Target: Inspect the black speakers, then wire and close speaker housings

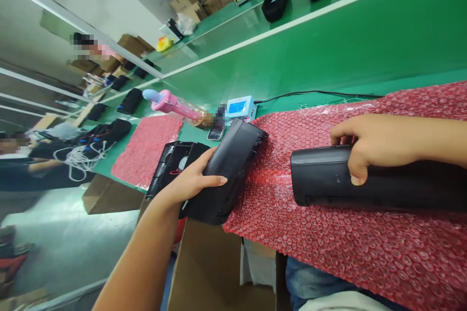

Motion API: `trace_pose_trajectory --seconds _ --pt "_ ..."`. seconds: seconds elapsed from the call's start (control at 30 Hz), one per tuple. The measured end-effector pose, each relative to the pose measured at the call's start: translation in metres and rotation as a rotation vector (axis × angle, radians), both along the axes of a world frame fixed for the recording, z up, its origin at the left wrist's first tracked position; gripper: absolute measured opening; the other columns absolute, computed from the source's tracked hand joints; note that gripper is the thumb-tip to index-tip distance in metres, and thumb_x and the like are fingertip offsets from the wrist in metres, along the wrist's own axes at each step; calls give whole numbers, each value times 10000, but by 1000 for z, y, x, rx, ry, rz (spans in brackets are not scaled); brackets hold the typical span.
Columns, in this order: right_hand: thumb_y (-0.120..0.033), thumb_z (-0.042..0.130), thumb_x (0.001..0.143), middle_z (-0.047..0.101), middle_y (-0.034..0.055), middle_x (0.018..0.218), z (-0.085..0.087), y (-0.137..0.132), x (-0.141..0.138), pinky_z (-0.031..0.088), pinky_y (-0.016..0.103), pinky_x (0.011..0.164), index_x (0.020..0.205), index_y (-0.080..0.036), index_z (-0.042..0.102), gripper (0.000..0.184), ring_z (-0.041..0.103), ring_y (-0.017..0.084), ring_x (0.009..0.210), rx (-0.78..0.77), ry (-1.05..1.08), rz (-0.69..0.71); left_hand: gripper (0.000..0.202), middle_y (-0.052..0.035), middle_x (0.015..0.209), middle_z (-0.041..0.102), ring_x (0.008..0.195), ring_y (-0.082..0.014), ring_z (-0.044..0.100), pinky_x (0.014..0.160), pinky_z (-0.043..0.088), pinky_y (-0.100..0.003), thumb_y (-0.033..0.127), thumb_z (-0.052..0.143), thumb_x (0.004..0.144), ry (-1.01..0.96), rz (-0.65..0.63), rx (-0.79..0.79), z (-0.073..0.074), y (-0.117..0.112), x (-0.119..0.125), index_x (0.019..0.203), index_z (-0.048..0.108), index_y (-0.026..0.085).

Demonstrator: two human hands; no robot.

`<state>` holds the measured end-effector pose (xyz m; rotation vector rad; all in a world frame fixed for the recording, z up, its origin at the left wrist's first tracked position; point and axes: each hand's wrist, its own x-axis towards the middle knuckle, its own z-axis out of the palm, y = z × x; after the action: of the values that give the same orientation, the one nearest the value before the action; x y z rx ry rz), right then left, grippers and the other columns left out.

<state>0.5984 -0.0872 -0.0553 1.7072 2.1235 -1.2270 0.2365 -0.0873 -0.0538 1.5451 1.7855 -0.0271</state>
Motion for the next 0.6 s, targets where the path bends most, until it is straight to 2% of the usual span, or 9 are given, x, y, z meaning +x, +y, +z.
trace_pose_trajectory --seconds 0.23,0.3,0.47,0.53,0.6 --pt "-261 741 482 644 -21 779 3 2 0 413 287 488 790 -216 626 332 596 212 669 -14 -5 -5 935 -80 1386 482 1165 -326 522 910 488 -331 500 659 628 -7 0 -29 2 1 0 1421 281 179" --pt "-270 729 487 643 -17 793 4 3 0 417 286 494 801 -210 627 336 599 213 678 -23 9 4 923 -95 1389 478 1164 -331 528 905 496 -352 505 651 647 -19 -5 -31 2 0 0 1422 280 171" --pt "-234 701 479 654 7 806 6 -1 -3 440 301 527 803 -204 644 330 614 238 714 21 2 3 967 -120 1358 510 1164 -365 528 970 464 -434 494 696 580 -36 -16 15 1 0 -1 1407 323 159" --pt "-206 674 488 673 20 823 0 -4 -1 448 307 544 842 -202 669 354 627 248 728 61 11 -18 970 -120 1364 502 1179 -363 516 1004 431 -451 470 704 578 -51 -19 14 1 0 -2 1414 317 166" --pt "-198 651 510 691 31 832 -14 -6 6 440 302 528 879 -202 694 372 637 240 694 154 78 -25 985 -130 1372 486 1199 -361 497 1035 397 -456 447 712 571 -75 -16 11 0 0 -3 1419 306 150"
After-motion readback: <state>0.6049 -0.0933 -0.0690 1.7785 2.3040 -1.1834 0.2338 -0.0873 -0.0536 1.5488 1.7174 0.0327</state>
